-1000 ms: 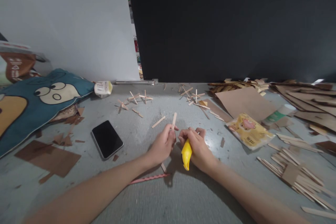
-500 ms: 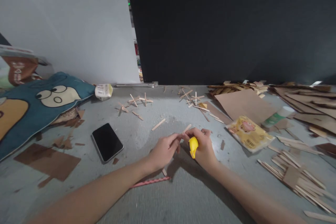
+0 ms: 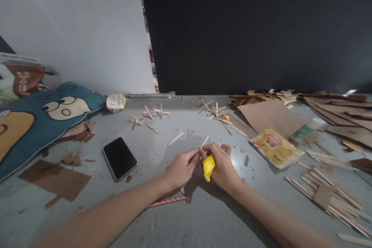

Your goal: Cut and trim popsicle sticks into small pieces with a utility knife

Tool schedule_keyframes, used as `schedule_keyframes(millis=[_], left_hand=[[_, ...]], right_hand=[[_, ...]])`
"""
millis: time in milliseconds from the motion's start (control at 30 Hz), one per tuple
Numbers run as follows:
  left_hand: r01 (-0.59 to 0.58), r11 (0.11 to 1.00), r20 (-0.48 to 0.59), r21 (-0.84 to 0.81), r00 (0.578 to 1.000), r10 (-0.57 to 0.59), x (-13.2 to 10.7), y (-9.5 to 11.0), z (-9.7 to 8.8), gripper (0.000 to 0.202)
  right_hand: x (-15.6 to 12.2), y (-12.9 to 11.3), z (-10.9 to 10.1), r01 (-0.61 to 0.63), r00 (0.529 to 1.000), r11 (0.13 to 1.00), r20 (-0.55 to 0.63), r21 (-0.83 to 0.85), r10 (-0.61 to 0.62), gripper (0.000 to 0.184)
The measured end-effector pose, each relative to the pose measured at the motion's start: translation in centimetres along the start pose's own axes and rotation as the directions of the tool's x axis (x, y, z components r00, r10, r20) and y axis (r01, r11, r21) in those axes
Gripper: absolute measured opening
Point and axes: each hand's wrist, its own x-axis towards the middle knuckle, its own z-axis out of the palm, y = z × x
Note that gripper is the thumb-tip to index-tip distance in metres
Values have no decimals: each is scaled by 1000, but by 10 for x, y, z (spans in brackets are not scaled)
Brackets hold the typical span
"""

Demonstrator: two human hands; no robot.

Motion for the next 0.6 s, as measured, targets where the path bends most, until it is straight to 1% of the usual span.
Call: schedule_keyframes(millis=[100,233,300,433,500,600], left_hand=[[-19,999,6,-32,1000,19,0,2,0,47],[-47,997,10,-63,999,47,-1,3,1,49],[-13,995,11,-97,1000,14,-1,2,1,53],[109,971,46,-213,994,-102,0,-5,2,59],[138,954,66,-265,990,-125,1,-8,1,64],[149,943,75,-297,988,-133,2,-12,0,70]], right_hand=[[-1,1,1,6,1000,1000,4,-10,-5,19],[-2,1,0,10,1000,1000,3,-2,-10,15],[-2,1,0,25,1000,1000,7,7,-25,13],[-1,1,-1,37,999,999,6,24,-37,11],[-1,1,-1,30,1000,999,-2,29,-30,10],[-1,2,-2,30,999,999,-29,38,-28,10]])
